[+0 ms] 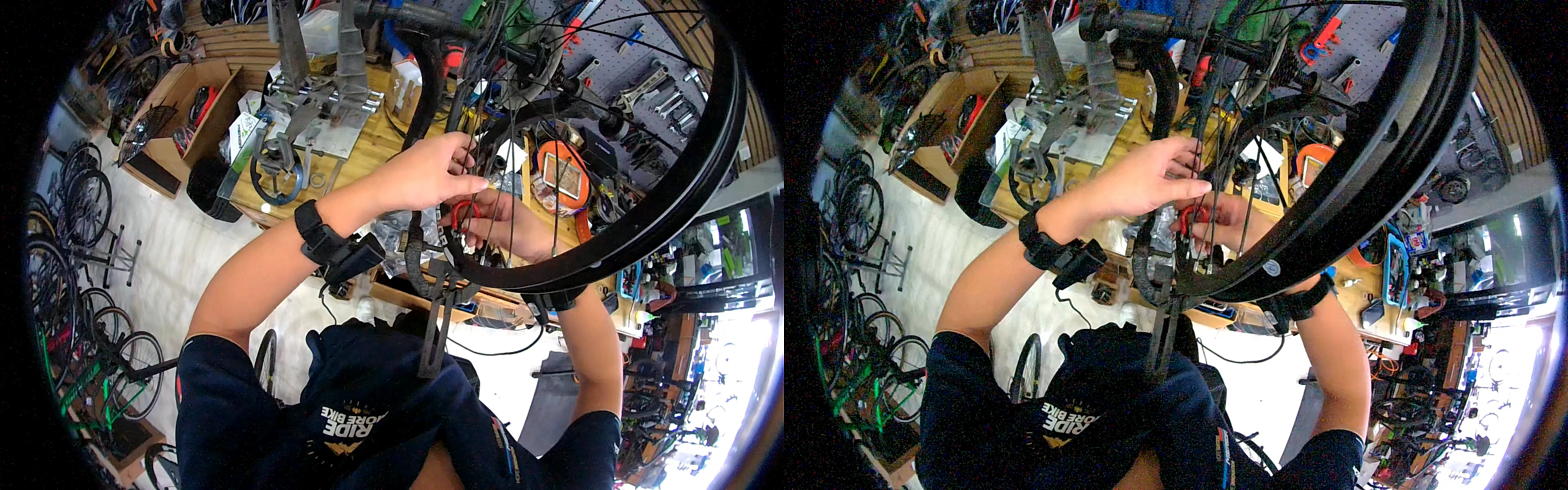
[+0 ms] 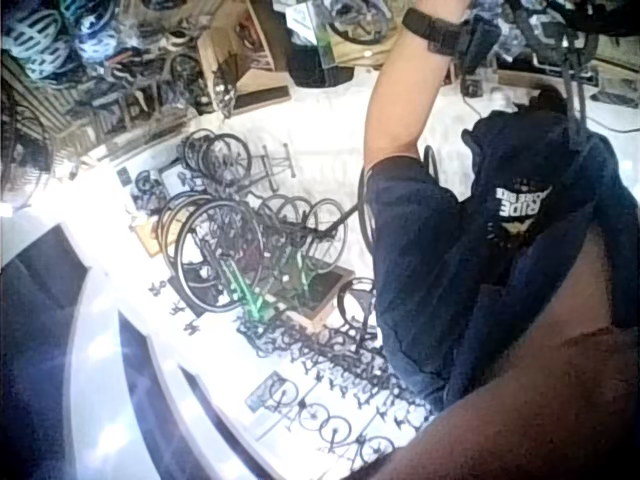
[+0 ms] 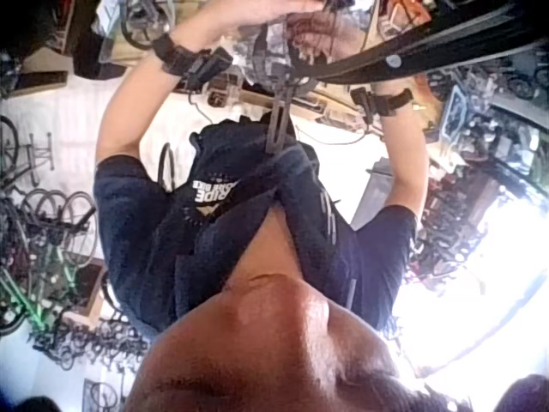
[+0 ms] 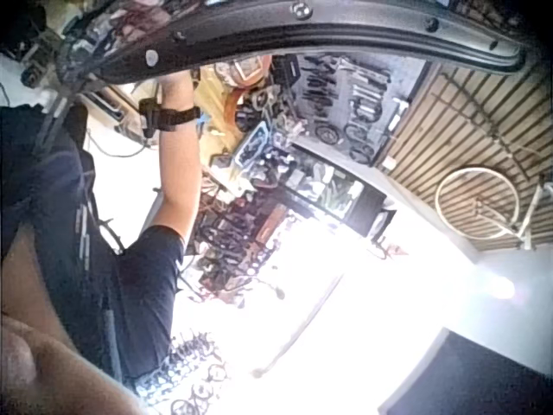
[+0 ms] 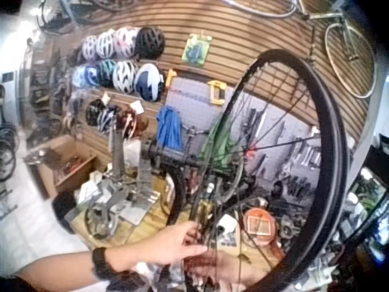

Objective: The person adjusts the spoke nipples on a bicycle wheel using a red spoke wrench. They rotate the wheel while tightening or loosening individual spokes on a truing stand.

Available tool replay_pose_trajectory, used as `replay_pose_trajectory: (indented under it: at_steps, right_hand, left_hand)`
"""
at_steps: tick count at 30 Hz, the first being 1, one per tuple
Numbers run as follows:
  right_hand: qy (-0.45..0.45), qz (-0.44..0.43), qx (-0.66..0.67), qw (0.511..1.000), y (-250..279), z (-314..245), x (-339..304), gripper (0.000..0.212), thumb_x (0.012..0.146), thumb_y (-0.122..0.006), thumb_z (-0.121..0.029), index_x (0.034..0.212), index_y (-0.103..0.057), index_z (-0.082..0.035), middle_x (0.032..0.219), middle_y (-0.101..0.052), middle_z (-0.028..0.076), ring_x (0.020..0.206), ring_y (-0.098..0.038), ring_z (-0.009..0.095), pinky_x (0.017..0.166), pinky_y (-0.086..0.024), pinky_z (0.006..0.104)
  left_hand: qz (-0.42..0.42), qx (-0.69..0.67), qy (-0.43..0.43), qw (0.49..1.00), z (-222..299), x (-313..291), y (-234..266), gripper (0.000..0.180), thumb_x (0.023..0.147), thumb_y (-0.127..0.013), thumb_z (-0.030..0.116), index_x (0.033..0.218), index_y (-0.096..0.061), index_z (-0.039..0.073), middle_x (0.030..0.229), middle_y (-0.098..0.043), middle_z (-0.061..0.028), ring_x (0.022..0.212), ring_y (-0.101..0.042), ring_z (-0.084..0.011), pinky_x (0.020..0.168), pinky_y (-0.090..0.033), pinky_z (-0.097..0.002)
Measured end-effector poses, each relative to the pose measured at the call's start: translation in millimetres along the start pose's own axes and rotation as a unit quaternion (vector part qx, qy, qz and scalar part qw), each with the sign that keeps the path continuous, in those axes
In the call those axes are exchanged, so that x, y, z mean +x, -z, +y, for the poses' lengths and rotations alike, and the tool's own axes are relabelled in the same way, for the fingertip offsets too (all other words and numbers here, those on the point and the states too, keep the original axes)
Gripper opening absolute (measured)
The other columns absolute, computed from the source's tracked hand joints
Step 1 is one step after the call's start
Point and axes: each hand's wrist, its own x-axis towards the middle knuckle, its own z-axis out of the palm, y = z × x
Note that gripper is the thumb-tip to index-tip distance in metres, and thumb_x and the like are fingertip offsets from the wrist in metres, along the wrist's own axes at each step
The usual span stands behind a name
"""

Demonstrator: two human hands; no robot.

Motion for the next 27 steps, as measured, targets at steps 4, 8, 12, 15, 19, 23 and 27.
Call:
replay_pose_trajectory:
  at_steps: [4,8,12,15,19,23,27]
  right_hand:
    - [-0.065,0.167,0.02,0.984,0,12,5,0.02,0.093,-0.058,-0.008,0.111,-0.057,0.0,0.092,-0.068,0.008,0.066,-0.062,0.011,0.063,-0.051,0.0219]
    - [0.023,0.271,-0.165,0.948,-20,15,12,0.018,0.091,-0.058,-0.007,0.102,-0.06,0.007,0.076,-0.067,0.008,0.063,-0.062,0.013,0.057,-0.051,0.0258]
    - [0.127,0.281,-0.069,0.949,-25,27,3,0.018,0.091,-0.061,-0.007,0.103,-0.059,0.007,0.076,-0.066,0.008,0.062,-0.062,0.011,0.057,-0.05,0.0251]
    - [0.017,0.31,-0.04,0.95,-25,20,5,0.018,0.09,-0.06,-0.003,0.104,-0.059,0.007,0.075,-0.063,0.006,0.059,-0.059,0.01,0.054,-0.047,0.023]
    - [-0.044,0.329,-0.014,0.943,-22,18,10,0.017,0.088,-0.06,-0.002,0.102,-0.059,0.007,0.071,-0.061,0.003,0.056,-0.053,0.007,0.051,-0.042,0.0214]
    - [0.083,0.354,-0.122,0.924,-34,26,6,0.018,0.093,-0.057,-0.007,0.102,-0.062,0.007,0.071,-0.061,0.001,0.056,-0.049,0.005,0.051,-0.038,0.0199]
    - [0.089,0.316,-0.179,0.927,-45,11,-27,0.019,0.098,-0.054,-0.011,0.103,-0.064,0.004,0.074,-0.061,0.0,0.057,-0.048,0.004,0.053,-0.039,0.0197]
  left_hand:
    - [-0.008,0.019,-0.012,1.0,-4,3,0,0.065,0.084,-0.077,0.029,0.128,-0.046,-0.007,0.114,-0.061,-0.0167,0.102,-0.063,-0.0227,0.088,-0.052,-0.0346]
    - [0.014,0.035,-0.028,0.999,-3,0,-2,0.065,0.082,-0.078,0.028,0.128,-0.047,-0.007,0.113,-0.061,-0.0168,0.101,-0.063,-0.0226,0.089,-0.052,-0.0341]
    - [0.019,0.031,-0.026,0.999,-10,3,-2,0.064,0.082,-0.078,0.028,0.126,-0.048,-0.006,0.111,-0.062,-0.0166,0.1,-0.064,-0.0227,0.088,-0.052,-0.0341]
    - [-0.004,0.06,-0.002,0.998,-1,6,3,0.063,0.081,-0.079,0.027,0.124,-0.049,-0.007,0.11,-0.062,-0.0169,0.099,-0.064,-0.0231,0.087,-0.053,-0.0344]
    - [0.012,0.067,-0.024,0.997,-5,4,0,0.061,0.08,-0.08,0.027,0.12,-0.049,-0.009,0.105,-0.064,-0.0162,0.098,-0.064,-0.0217,0.087,-0.053,-0.0341]
    - [0.014,0.032,-0.019,0.999,-10,8,-2,0.057,0.079,-0.081,0.023,0.116,-0.051,-0.008,0.1,-0.064,-0.0122,0.092,-0.063,-0.018,0.084,-0.052,-0.0309]
    - [-0.007,-0.053,0.018,0.998,17,3,-2,0.045,0.08,-0.079,0.016,0.112,-0.054,-0.004,0.096,-0.064,-0.0083,0.088,-0.062,-0.0134,0.079,-0.051,-0.0265]
